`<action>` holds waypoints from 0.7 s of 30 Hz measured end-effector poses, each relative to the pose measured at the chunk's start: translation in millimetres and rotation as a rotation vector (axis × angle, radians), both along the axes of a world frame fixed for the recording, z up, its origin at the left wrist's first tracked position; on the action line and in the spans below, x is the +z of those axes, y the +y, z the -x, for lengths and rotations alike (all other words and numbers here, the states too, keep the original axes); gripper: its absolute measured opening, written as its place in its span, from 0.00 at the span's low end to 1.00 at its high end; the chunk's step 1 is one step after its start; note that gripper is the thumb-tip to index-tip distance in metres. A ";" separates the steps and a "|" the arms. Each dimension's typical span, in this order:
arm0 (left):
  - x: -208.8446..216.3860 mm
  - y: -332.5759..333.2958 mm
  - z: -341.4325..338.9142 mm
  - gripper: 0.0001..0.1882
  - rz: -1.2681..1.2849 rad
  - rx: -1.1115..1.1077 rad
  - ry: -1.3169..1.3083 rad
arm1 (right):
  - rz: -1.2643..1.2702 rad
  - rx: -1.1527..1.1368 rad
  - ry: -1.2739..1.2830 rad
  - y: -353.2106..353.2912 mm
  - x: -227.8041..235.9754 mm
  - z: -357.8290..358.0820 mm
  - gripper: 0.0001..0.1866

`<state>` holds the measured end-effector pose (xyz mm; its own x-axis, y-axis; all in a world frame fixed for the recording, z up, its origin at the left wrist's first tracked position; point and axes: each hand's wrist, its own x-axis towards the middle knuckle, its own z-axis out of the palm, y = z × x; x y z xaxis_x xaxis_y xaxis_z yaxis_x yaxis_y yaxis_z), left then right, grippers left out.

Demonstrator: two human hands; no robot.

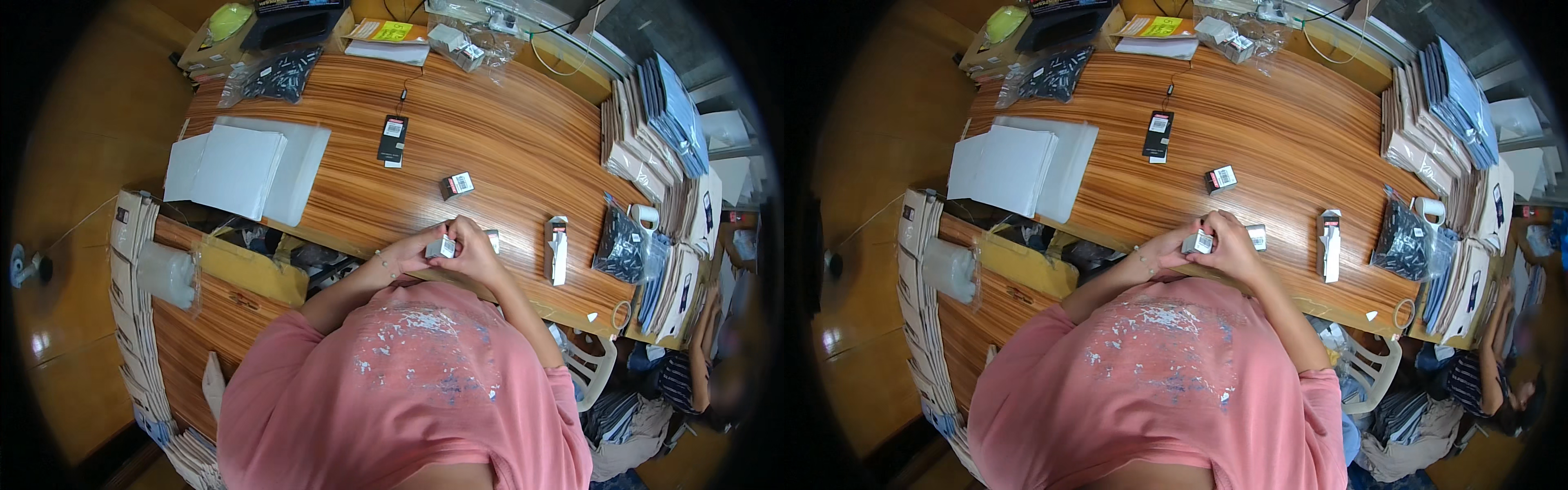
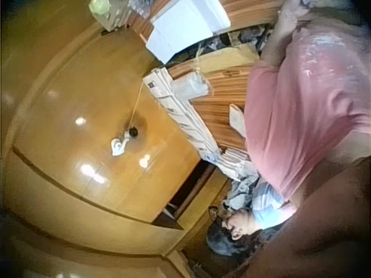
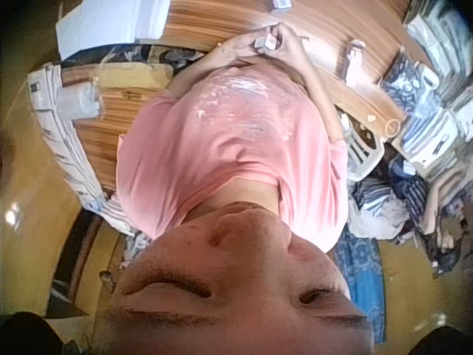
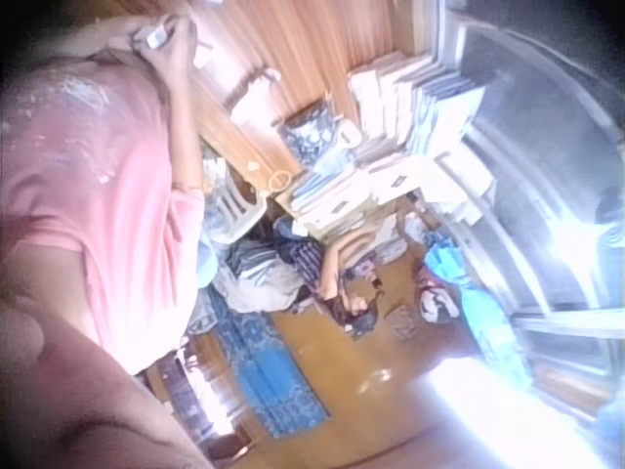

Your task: The person organizes small boxed items on a desk, applies adhesive tags to them, and attaches security or price tags to clothing items using plastic fasteners.

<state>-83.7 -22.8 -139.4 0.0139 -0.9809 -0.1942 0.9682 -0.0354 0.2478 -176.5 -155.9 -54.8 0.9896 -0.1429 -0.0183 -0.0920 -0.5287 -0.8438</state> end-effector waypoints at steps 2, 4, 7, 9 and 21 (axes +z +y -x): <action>1.1 15.4 -5.4 0.23 -0.093 0.116 -0.160 | 0.106 0.071 -0.121 8.7 -6.2 -12.9 0.26; 26.6 26.0 -13.0 0.24 -0.267 0.215 -0.363 | 0.223 0.112 -0.133 17.3 -1.1 -26.6 0.24; 30.3 46.9 -35.4 0.25 -0.381 0.185 -0.591 | 0.383 0.145 -0.172 34.4 -9.1 -44.7 0.22; 28.1 59.8 -54.0 0.24 -0.407 0.163 -0.576 | 0.412 0.152 -0.197 41.6 -5.2 -51.2 0.23; 8.6 83.8 -141.7 0.16 -0.691 0.362 -1.062 | -0.136 -0.496 0.175 -20.2 -1.2 28.4 0.08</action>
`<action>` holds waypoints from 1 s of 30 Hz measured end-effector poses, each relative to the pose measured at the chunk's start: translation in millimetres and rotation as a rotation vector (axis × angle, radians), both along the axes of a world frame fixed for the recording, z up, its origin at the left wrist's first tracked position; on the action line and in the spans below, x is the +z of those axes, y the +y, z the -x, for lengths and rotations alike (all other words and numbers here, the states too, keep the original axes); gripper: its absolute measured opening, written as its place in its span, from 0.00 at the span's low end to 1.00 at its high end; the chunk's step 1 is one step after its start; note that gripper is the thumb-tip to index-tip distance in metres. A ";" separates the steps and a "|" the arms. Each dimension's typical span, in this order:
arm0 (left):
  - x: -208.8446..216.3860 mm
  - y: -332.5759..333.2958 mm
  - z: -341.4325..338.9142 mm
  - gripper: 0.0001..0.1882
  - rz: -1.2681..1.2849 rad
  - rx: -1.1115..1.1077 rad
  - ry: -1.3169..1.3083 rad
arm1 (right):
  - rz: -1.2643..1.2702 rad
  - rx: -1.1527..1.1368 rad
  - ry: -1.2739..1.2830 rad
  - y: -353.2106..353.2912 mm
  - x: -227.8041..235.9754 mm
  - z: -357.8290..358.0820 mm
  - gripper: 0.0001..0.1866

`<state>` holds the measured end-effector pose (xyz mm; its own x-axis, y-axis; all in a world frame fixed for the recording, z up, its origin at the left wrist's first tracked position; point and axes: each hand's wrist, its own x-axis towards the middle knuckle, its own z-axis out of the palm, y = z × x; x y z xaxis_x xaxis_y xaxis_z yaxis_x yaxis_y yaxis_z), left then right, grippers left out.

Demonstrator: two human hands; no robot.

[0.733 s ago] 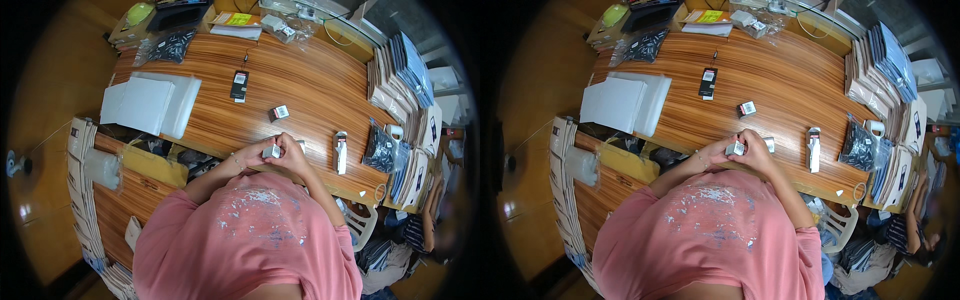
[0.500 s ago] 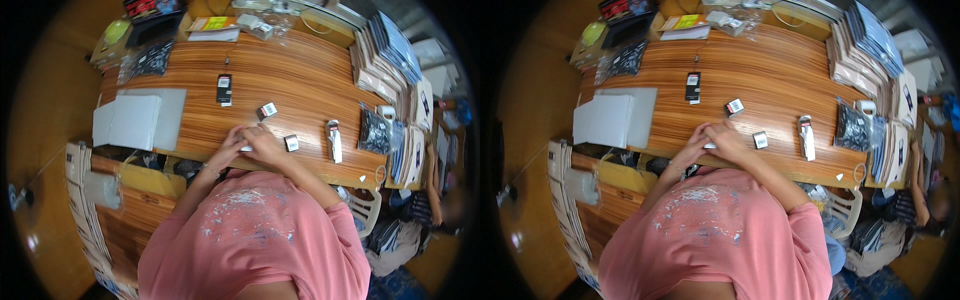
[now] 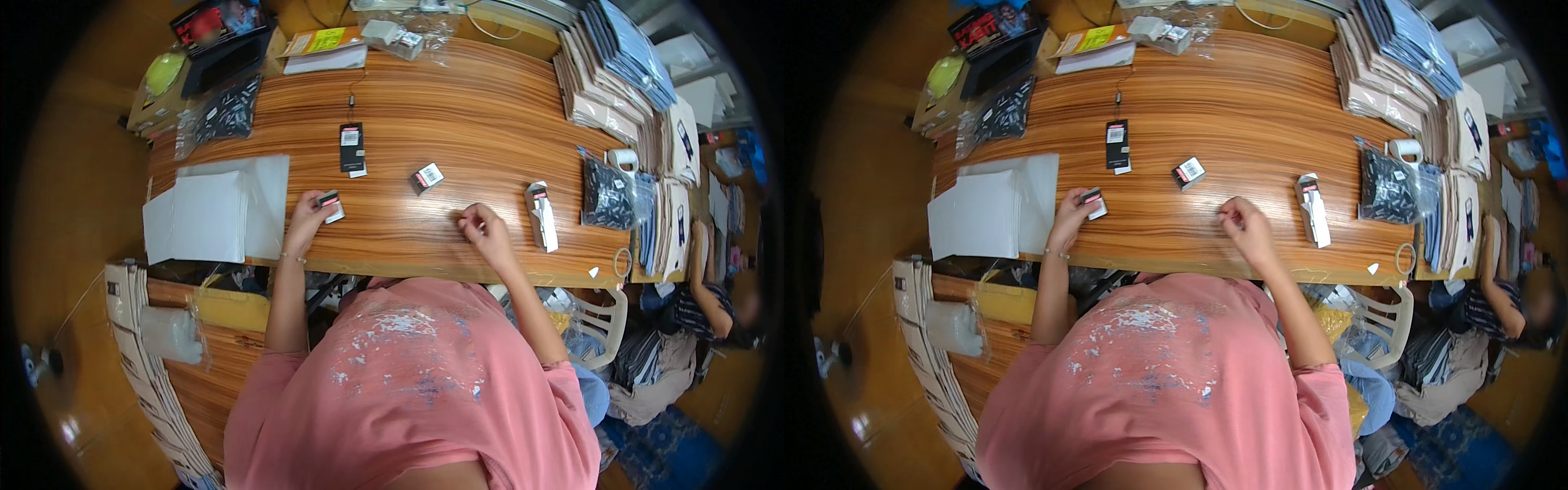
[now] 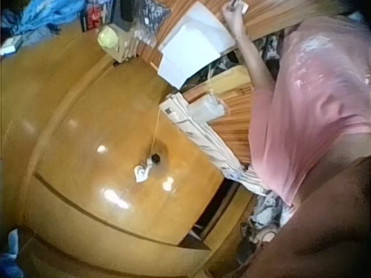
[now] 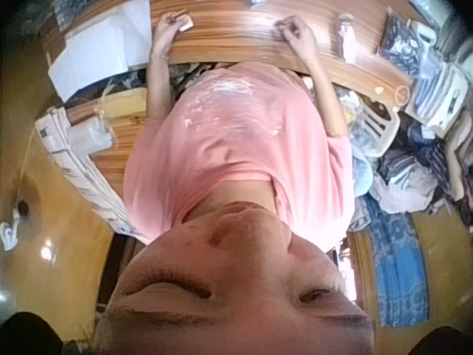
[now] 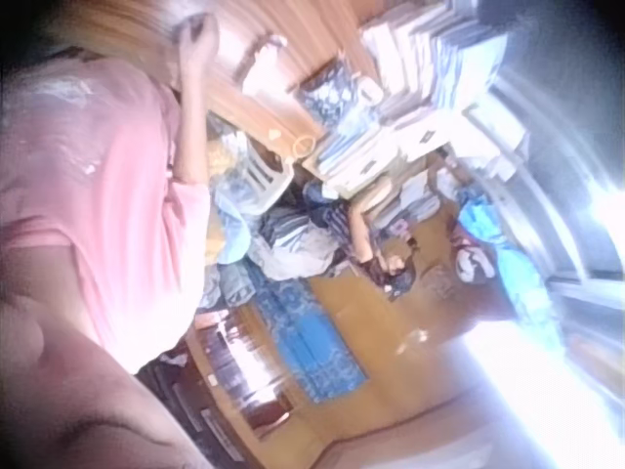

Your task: The person organizes small boxed items on a desk, applies adhesive tags to them, and attaches security or price tags to clothing items using plastic fasteners.

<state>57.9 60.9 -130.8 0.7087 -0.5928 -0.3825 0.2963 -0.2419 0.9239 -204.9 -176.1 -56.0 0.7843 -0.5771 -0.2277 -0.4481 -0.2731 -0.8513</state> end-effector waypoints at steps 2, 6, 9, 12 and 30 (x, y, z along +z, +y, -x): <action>37.2 -22.6 15.4 0.15 0.272 -0.029 0.425 | -0.195 0.069 -0.162 23.4 -3.7 -14.8 0.12; 36.4 -59.6 60.1 0.18 0.411 -0.058 0.629 | 0.076 0.130 -0.397 56.6 20.4 -60.5 0.17; 66.4 -82.7 91.3 0.22 0.494 -0.067 0.655 | 0.243 0.101 -0.433 50.5 17.8 -64.2 0.17; 86.4 -89.6 98.7 0.27 0.590 -0.224 0.715 | -0.140 -0.063 -0.346 45.7 6.9 -52.4 0.15; 71.9 -106.9 80.9 0.20 0.247 -0.695 0.227 | -0.692 0.009 -0.108 9.0 17.7 -1.1 0.12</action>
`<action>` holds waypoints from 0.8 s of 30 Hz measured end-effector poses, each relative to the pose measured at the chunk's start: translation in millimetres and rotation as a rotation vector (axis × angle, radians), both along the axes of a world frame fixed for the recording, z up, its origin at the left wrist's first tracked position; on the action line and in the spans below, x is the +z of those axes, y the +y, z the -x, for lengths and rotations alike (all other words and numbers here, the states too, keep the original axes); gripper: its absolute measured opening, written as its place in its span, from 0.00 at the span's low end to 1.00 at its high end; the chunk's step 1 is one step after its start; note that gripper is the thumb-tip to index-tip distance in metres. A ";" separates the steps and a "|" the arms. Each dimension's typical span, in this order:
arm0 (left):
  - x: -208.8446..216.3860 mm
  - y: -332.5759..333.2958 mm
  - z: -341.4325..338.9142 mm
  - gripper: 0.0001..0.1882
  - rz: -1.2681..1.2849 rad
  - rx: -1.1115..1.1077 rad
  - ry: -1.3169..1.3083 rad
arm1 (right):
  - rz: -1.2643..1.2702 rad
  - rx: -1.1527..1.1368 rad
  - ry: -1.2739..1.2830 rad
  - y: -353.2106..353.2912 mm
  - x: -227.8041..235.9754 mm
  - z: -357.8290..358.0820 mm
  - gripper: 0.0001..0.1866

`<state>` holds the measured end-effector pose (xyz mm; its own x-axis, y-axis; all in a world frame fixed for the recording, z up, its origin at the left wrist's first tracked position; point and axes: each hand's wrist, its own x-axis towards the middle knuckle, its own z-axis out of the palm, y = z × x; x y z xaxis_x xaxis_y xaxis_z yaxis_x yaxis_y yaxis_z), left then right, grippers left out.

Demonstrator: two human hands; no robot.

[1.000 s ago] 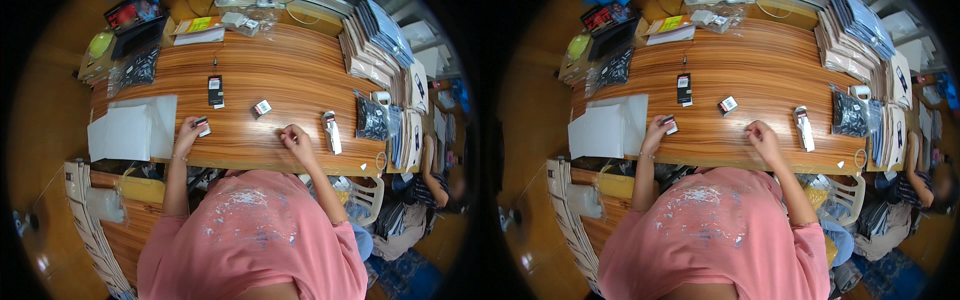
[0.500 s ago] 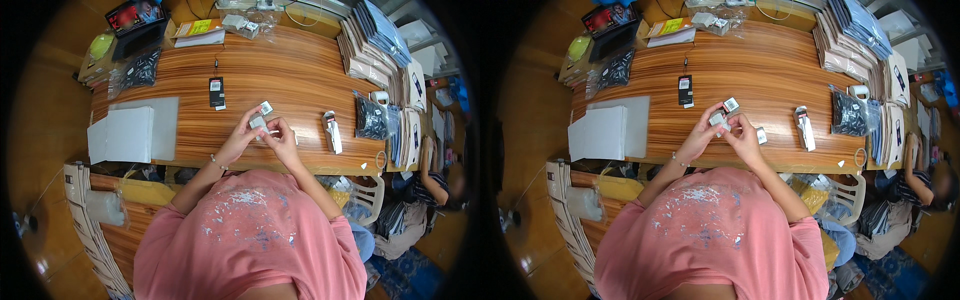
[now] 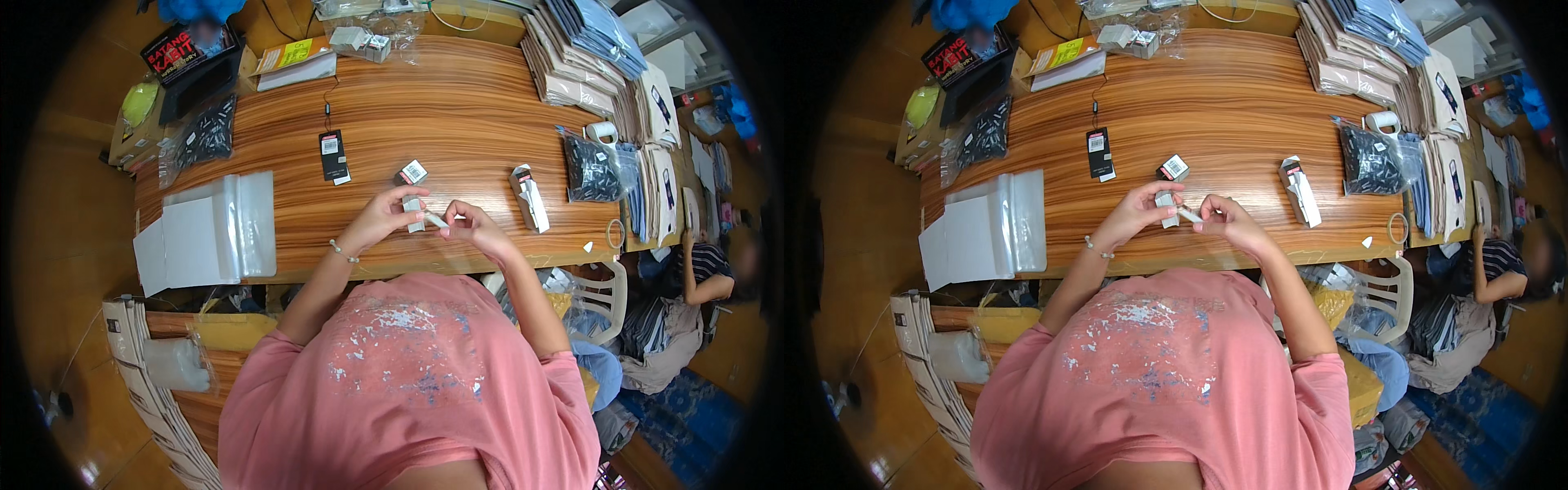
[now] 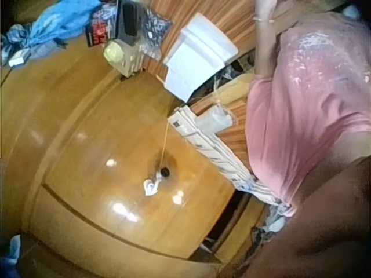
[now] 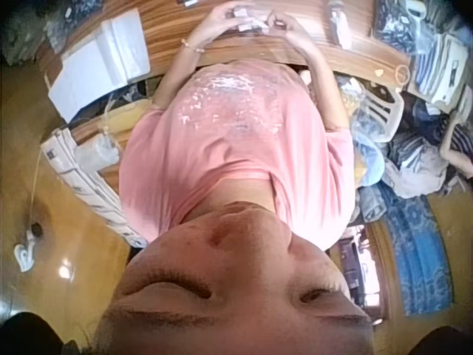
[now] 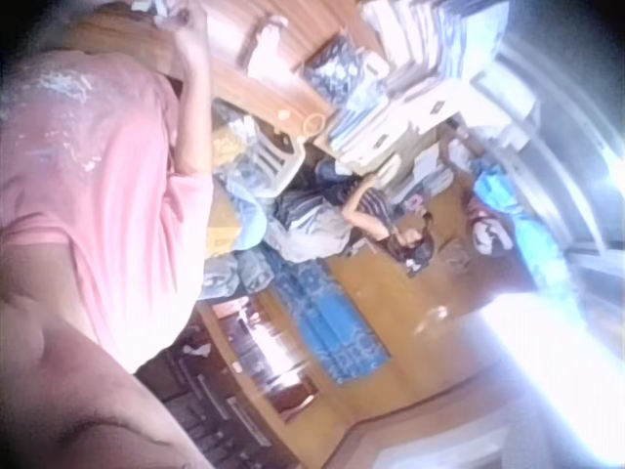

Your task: The person organizes small boxed items on a desk, applies adhesive tags to them, and attaches security or price tags to clothing items using plastic fasteners.

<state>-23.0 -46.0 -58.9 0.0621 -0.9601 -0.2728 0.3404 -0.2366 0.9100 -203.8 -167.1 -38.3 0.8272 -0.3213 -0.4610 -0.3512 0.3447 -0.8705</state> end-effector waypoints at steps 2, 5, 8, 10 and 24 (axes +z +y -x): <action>-1.7 -0.2 -7.5 0.20 0.021 0.032 -0.043 | 0.049 0.022 0.019 -5.6 -2.1 7.1 0.12; -6.5 5.5 -20.2 0.18 0.024 0.129 0.070 | 0.427 -0.127 0.075 -15.6 -28.2 28.3 0.12; -8.8 17.7 -32.5 0.16 -0.064 0.322 0.374 | 1.041 -0.249 0.194 -3.2 -33.7 31.7 0.13; -17.6 28.8 -34.3 0.17 -0.092 0.430 0.320 | 1.208 -0.274 0.275 14.3 -41.3 28.2 0.12; -61.7 86.1 -81.8 0.17 -0.189 0.575 -0.244 | 1.000 -0.218 0.466 5.1 -87.2 23.1 0.28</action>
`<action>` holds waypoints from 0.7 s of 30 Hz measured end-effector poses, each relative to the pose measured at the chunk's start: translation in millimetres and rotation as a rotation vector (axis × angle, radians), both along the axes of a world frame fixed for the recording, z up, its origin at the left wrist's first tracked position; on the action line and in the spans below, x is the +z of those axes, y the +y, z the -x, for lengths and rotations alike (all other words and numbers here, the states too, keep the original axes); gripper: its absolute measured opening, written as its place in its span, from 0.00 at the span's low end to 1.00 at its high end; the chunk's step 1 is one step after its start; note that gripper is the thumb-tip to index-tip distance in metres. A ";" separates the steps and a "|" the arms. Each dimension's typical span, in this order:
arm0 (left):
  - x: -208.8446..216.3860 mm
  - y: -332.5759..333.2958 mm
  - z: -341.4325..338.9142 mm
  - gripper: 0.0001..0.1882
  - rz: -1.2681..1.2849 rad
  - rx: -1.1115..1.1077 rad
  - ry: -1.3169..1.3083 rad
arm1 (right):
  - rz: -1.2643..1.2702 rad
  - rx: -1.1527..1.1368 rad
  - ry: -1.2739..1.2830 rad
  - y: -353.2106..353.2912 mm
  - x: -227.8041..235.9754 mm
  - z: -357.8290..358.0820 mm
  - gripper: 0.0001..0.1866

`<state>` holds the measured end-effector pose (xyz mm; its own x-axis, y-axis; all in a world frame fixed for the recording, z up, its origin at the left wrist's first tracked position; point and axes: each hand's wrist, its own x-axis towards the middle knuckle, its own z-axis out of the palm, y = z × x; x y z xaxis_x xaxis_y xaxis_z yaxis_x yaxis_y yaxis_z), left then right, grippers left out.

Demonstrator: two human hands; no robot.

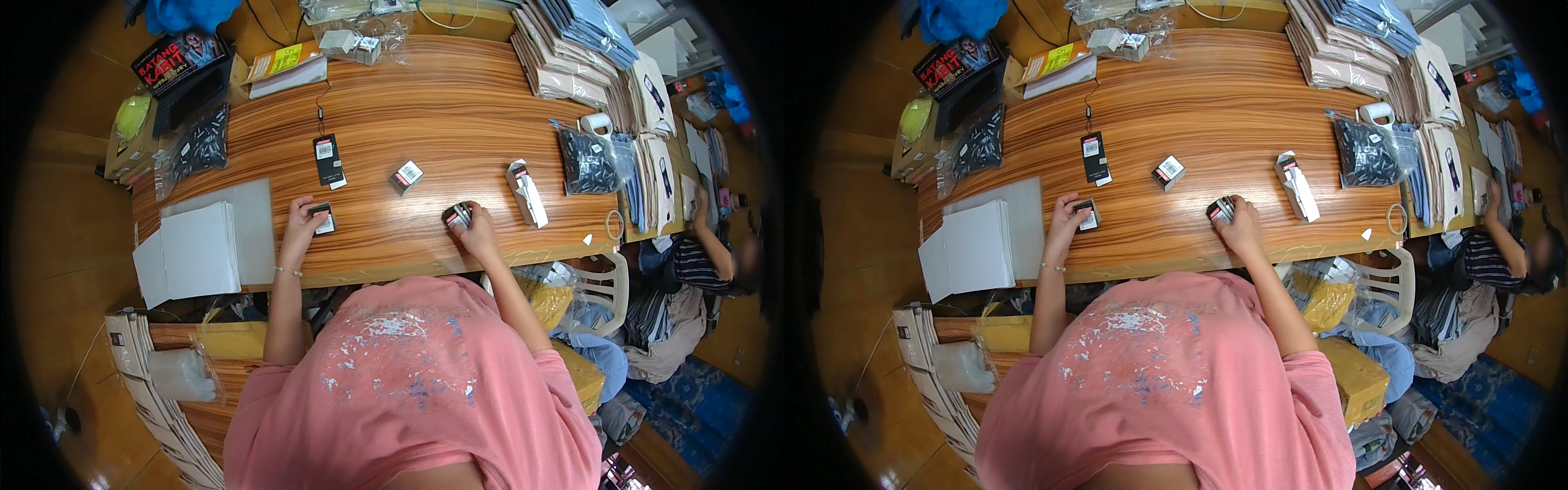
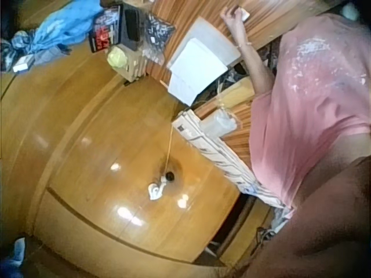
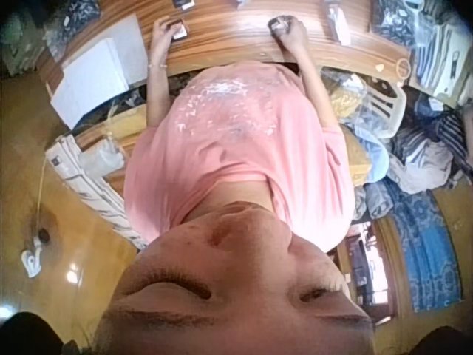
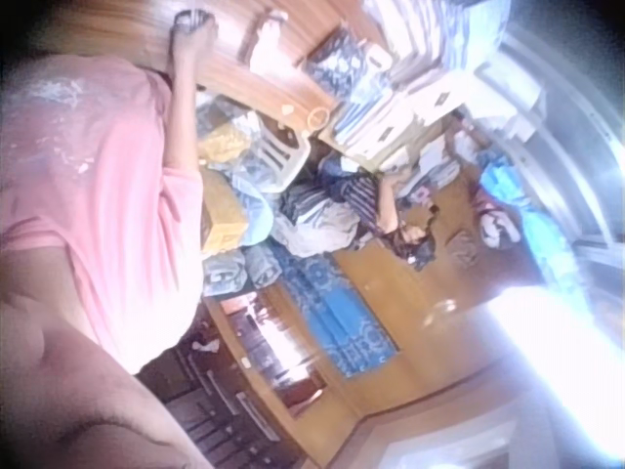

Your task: The person organizes small boxed items on a desk, applies adhesive tags to them, and attaches security or price tags to clothing items using plastic fasteners.

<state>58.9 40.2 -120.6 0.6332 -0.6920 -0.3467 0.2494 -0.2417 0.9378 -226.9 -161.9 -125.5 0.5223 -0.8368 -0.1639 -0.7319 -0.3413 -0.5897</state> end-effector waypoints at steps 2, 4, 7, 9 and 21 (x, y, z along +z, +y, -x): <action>-8.8 10.0 -15.7 0.21 -0.096 -0.108 -0.159 | 0.034 -0.011 0.013 5.5 -9.1 -1.3 0.28; -21.6 20.2 -33.2 0.25 -0.246 -0.177 -0.301 | 0.122 -0.002 0.031 11.9 -9.3 -5.6 0.29; -18.1 23.5 -37.2 0.26 -0.389 -0.116 -0.768 | 0.232 0.032 0.081 23.6 -0.1 -9.4 0.29; 0.4 13.2 -22.7 0.22 -0.454 0.064 -1.082 | 0.179 0.054 0.126 24.1 7.4 -12.8 0.29; -14.5 -74.5 158.4 0.10 0.219 -0.343 1.057 | 0.155 0.174 0.142 35.4 11.5 -18.3 0.28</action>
<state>-99.5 -34.3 -135.1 -0.1403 -0.8845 -0.4450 0.8942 -0.3062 0.3266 -208.6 -126.6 -114.0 0.6417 -0.7570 -0.1230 -0.7259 -0.5477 -0.4161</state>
